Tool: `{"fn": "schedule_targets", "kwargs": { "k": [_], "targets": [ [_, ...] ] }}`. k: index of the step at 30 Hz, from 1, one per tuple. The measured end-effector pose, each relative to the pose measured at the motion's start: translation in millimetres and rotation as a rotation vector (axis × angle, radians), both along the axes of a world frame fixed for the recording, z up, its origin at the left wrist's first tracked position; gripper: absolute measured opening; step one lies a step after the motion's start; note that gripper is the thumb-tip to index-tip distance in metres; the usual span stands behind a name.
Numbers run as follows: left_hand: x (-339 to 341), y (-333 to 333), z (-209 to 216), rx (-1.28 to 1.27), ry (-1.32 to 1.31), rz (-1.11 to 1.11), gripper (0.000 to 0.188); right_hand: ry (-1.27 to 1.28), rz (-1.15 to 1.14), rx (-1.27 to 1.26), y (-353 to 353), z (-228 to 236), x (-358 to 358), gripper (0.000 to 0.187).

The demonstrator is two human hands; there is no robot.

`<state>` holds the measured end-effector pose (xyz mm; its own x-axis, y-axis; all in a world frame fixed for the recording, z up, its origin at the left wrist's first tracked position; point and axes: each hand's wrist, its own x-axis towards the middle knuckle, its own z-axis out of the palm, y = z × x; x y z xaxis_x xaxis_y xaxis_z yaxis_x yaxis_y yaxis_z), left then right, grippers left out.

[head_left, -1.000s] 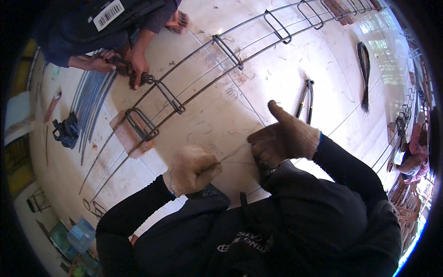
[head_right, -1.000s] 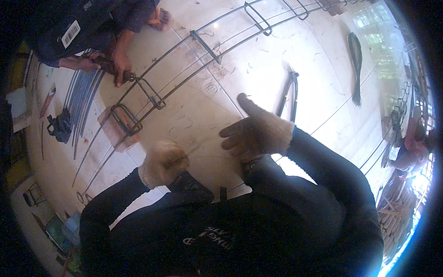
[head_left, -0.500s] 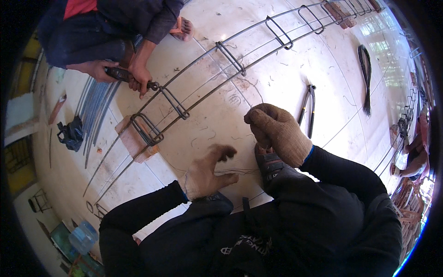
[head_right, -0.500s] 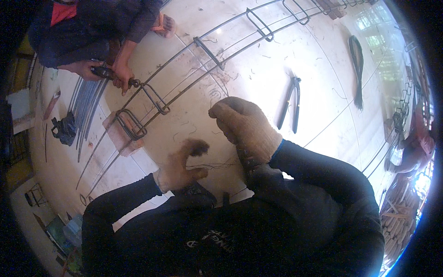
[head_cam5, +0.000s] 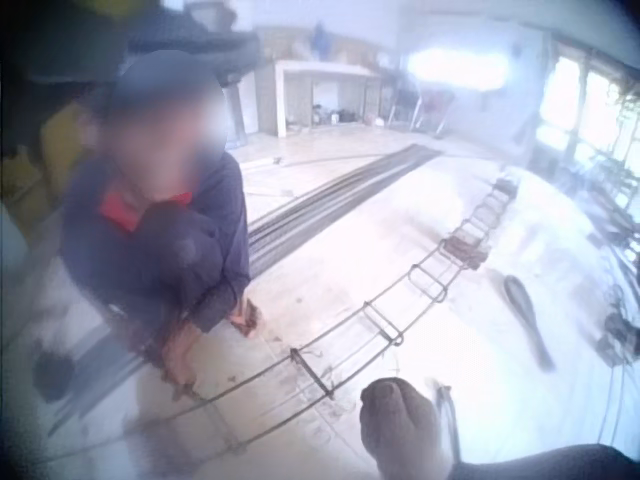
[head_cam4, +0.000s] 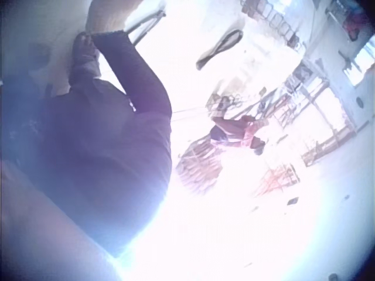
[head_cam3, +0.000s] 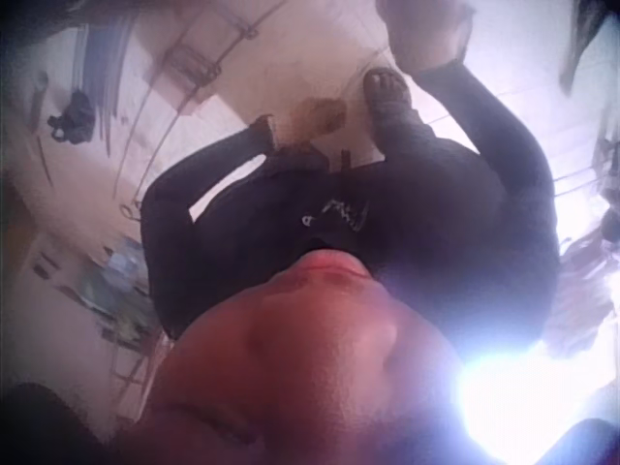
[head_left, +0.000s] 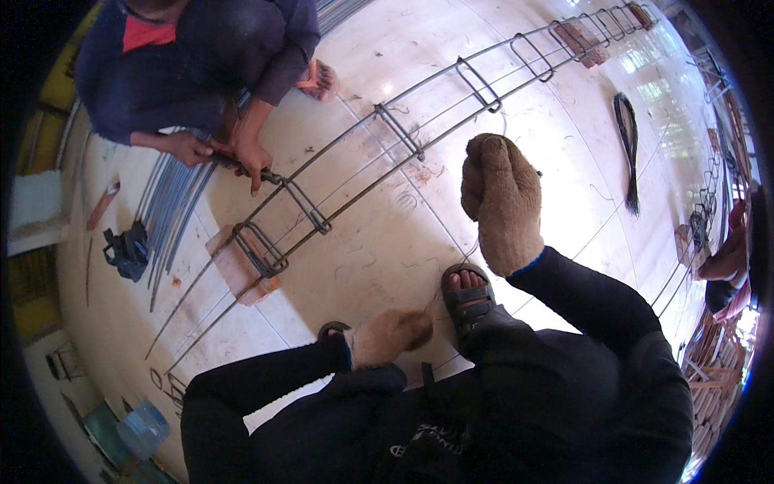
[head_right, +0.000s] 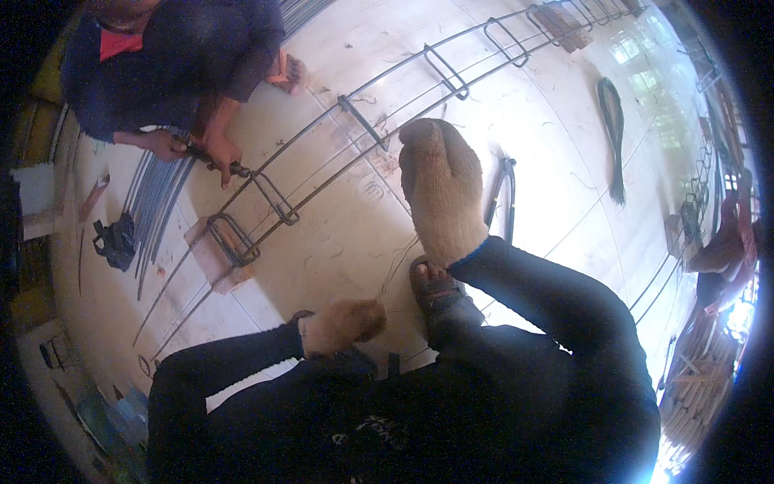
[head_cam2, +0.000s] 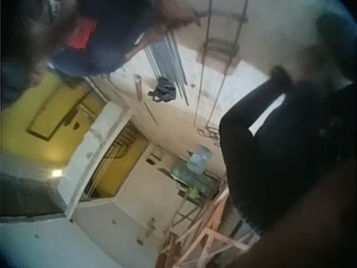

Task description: The person assembles a metal frame on the floor by bending and tying metal rods with wire. They use pliers to twist the wire and secure the joints while a coworker assists by holding the frame.

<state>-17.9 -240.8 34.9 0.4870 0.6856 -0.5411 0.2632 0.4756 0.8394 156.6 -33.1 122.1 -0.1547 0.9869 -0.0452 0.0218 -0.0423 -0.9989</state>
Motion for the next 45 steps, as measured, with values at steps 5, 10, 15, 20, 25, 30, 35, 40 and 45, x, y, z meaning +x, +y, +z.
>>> {"fn": "schedule_targets", "kwargs": {
  "k": [5,10,15,20,25,30,35,40,45],
  "targets": [
    [1,0,11,-0.083,-0.078,-0.221,0.045,0.016,-0.108,-0.131,-9,-12,-13,0.042],
    [-22,43,21,0.319,0.144,0.341,0.079,-0.049,-0.077,-0.191,-14,-6,-14,0.045],
    [-30,103,63,0.643,0.027,0.561,0.069,-0.148,0.01,-0.213,-24,2,-21,0.042],
    [3,114,70,0.368,-0.241,0.858,0.032,-0.211,0.049,-0.064,-36,0,-34,0.036],
    [2,116,69,0.577,-0.065,0.812,0.024,-0.263,0.056,-0.074,-38,14,-36,0.03],
    [3,119,76,1.009,0.164,0.728,0.015,-0.285,0.055,0.074,-44,19,-38,0.025],
    [-4,124,69,1.12,0.193,0.679,0.018,-0.218,0.105,-0.043,-46,18,-36,0.026],
    [-11,132,69,0.789,0.121,0.921,0.028,-0.081,0.236,-0.224,-48,22,-31,0.029],
    [-25,149,84,0.54,-0.228,1.126,0.03,-0.097,0.334,-0.094,-55,19,-27,0.037]
  ]
}}
